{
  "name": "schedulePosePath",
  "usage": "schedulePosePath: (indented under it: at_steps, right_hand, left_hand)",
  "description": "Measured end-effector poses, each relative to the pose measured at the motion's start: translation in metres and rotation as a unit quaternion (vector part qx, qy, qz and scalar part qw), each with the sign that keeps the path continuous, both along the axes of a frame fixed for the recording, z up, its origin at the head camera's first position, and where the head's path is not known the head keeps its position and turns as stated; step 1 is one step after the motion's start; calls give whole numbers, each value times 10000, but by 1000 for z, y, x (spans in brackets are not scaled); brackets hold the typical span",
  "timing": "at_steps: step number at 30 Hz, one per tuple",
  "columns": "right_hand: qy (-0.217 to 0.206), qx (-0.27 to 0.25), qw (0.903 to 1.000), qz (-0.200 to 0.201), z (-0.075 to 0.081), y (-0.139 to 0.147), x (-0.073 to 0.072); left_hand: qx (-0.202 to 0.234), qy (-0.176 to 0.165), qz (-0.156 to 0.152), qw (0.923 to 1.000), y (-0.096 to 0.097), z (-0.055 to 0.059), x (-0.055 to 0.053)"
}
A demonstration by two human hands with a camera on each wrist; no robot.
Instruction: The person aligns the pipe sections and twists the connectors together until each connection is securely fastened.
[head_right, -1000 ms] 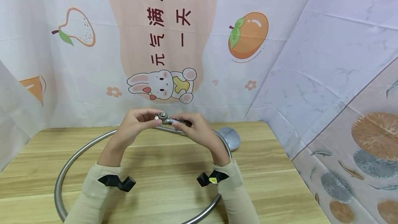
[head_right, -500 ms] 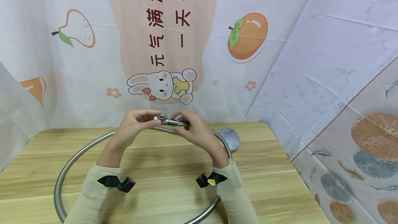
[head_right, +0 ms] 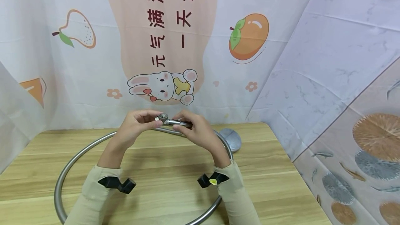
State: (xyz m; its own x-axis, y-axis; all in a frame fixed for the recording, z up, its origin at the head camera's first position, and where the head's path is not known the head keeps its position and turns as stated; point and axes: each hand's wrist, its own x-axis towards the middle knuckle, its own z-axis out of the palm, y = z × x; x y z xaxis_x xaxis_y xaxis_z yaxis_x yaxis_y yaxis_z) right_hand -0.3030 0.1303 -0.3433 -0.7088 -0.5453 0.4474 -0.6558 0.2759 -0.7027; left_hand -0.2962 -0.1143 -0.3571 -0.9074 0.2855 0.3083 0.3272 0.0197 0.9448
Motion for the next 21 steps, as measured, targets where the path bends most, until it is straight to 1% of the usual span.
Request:
schedulePosePath:
  at_steps: [14,21]
  right_hand:
    - [-393,72,9990,205,2,3,-3]
    - [-855,58,9958,334,2,6,-4]
  left_hand:
    - [22,38,-84,10000,1,-1,-1]
    - [25,-1,-95,10000,2,-1,-1]
